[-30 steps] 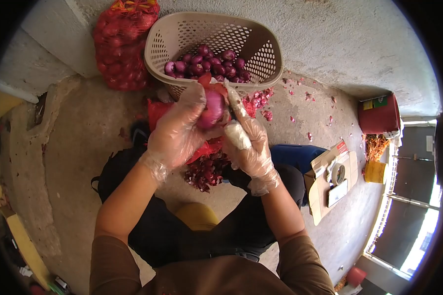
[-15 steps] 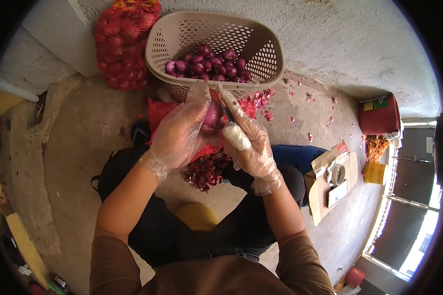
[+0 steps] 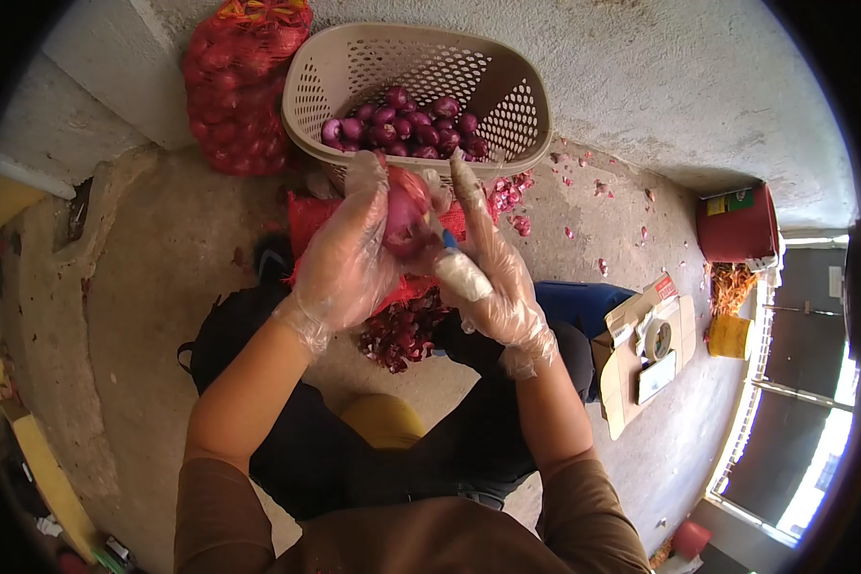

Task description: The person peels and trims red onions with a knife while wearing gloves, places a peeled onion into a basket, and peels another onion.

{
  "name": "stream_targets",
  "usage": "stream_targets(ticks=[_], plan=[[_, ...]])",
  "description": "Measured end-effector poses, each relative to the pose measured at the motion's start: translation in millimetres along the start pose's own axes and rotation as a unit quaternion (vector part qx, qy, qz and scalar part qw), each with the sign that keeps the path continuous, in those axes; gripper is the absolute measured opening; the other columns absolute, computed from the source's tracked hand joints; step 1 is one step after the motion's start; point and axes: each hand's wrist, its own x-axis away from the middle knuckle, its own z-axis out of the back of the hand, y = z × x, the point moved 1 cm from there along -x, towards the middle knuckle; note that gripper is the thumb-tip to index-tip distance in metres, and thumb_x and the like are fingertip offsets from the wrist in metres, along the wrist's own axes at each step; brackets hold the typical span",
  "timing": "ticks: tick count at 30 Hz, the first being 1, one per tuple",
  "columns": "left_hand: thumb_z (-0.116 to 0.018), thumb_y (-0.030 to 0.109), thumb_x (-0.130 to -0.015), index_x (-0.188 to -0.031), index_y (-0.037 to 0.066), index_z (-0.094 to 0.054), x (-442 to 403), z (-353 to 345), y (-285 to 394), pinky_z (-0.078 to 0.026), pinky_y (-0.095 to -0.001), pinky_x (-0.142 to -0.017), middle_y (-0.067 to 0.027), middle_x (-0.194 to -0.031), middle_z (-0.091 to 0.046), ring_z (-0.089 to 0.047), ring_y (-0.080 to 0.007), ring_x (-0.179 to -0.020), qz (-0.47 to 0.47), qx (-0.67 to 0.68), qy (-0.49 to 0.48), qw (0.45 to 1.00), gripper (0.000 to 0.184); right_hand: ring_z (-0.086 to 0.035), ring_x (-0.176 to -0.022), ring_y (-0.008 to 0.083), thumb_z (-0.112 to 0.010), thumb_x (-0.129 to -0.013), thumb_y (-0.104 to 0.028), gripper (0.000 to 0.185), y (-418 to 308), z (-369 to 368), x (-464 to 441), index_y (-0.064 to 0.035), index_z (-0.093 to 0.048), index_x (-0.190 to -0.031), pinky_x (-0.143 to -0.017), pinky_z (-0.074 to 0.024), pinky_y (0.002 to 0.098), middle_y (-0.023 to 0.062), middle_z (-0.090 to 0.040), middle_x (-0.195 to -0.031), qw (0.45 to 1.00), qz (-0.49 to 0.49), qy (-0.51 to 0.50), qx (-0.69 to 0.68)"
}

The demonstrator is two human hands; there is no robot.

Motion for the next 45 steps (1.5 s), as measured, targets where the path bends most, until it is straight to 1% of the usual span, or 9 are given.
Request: stream_targets(ticks=[6, 11, 17, 25, 32, 36, 39, 42, 45], plan=[[-0.044, 0.045, -0.102, -0.140, 0.008, -0.037, 1.8, -18.0, 5.7, -0.047, -0.0419, -0.101, -0.0090, -0.130, -0.050, -0.051, -0.0222, -0.122, -0.027, -0.055, 0.062, 0.996, 0.053, -0.062, -0.107, 0.0437, -0.054, -0.097, -0.028, 0.077, 5.3, -2.3, -2.6, -0.0070, -0.010, -0.157, -0.091, -0.0484, 0.0402, 0.0251, -0.047, -0.143, 0.990, 0.061, -0.021, 0.125], [-0.046, 0.046, -0.100, -0.147, 0.017, -0.030, 6.2, -9.3, 9.5, -0.044, -0.0456, -0.104, -0.0057, -0.139, -0.044, -0.046, -0.0210, -0.128, 0.017, -0.065, 0.047, 0.997, 0.058, -0.061, -0.109, 0.0426, -0.054, -0.097, -0.028, 0.070, -2.2, -0.2, -1.6, -0.0069, -0.020, -0.155, -0.091, -0.0483, 0.0406, 0.0273, -0.048, -0.140, 0.990, 0.033, -0.036, 0.131], [-0.047, 0.053, -0.098, -0.149, 0.025, -0.028, 10.0, -2.1, 13.2, -0.047, -0.0418, -0.095, 0.0002, -0.140, -0.041, -0.045, -0.0172, -0.127, 0.064, -0.117, 0.075, 0.988, 0.061, -0.065, -0.094, 0.0418, -0.055, -0.095, -0.016, 0.061, -12.1, -2.4, -2.5, -0.0079, -0.032, -0.151, -0.085, -0.0495, 0.0415, 0.0257, -0.064, -0.111, 0.993, -0.028, -0.031, 0.108], [-0.046, 0.050, -0.099, -0.149, 0.026, -0.029, 10.6, -6.4, 14.6, -0.051, -0.0383, -0.083, 0.0038, -0.136, -0.043, -0.049, -0.0148, -0.118, 0.063, -0.098, 0.110, 0.987, 0.058, -0.065, -0.076, 0.0267, -0.051, -0.098, -0.017, 0.055, -3.2, -9.9, 1.1, -0.0054, -0.037, -0.149, -0.079, -0.0504, 0.0352, 0.0168, -0.064, -0.083, 1.000, -0.003, 0.020, 0.022], [-0.046, 0.046, -0.098, -0.147, 0.025, -0.032, 10.2, -7.0, 18.1, -0.051, -0.0376, -0.079, 0.0034, -0.135, -0.045, -0.050, -0.0141, -0.116, 0.074, -0.088, 0.118, 0.986, 0.055, -0.041, -0.053, 0.0043, -0.048, -0.101, -0.024, 0.055, -0.1, -9.2, 1.8, -0.0010, -0.036, -0.150, -0.054, -0.0394, 0.0203, -0.0042, -0.045, -0.066, 0.973, -0.067, 0.000, -0.219], [-0.047, 0.044, -0.098, -0.143, 0.023, -0.037, 11.2, -2.4, 21.3, -0.051, -0.0365, -0.076, 0.0009, -0.130, -0.051, -0.053, -0.0143, -0.111, 0.101, -0.089, 0.078, 0.988, 0.051, -0.037, -0.046, 0.0037, -0.048, -0.101, -0.025, 0.060, -4.3, -11.5, 1.3, 0.0013, -0.029, -0.151, -0.046, -0.0352, 0.0186, -0.0041, -0.044, -0.061, 0.949, -0.089, 0.023, -0.301], [-0.049, 0.043, -0.098, -0.129, 0.009, -0.052, 12.0, -15.8, 15.8, -0.054, -0.0351, -0.069, -0.0075, -0.113, -0.064, -0.064, -0.0189, -0.089, 0.076, -0.085, 0.185, 0.976, 0.047, -0.036, -0.042, 0.0044, -0.047, -0.101, -0.025, 0.062, 2.9, -11.2, -0.2, 0.0028, -0.025, -0.152, -0.044, -0.0351, 0.0190, -0.0043, -0.043, -0.057, 0.930, -0.098, 0.053, -0.349], [-0.050, 0.043, -0.097, -0.130, 0.009, -0.053, 9.5, -4.8, 15.7, -0.054, -0.0340, -0.070, -0.0077, -0.116, -0.064, -0.063, -0.0179, -0.088, 0.072, -0.088, 0.050, 0.992, 0.047, -0.034, -0.041, 0.0046, -0.047, -0.101, -0.026, 0.063, 3.9, -10.4, -0.9, 0.0028, -0.024, -0.152, -0.045, -0.0362, 0.0186, -0.0051, -0.041, -0.054, 0.931, -0.091, 0.074, -0.347], [-0.051, 0.041, -0.097, -0.131, 0.009, -0.053, 10.8, -12.0, 14.2, -0.053, -0.0322, -0.072, -0.0066, -0.116, -0.064, -0.063, -0.0172, -0.090, 0.052, -0.084, 0.132, 0.986, 0.046, -0.040, -0.045, 0.0063, -0.050, -0.100, -0.029, 0.067, -1.0, -4.9, -0.5, 0.0006, -0.022, -0.153, -0.050, -0.0402, 0.0184, -0.0027, -0.046, -0.059, 0.952, -0.085, 0.038, -0.293]])
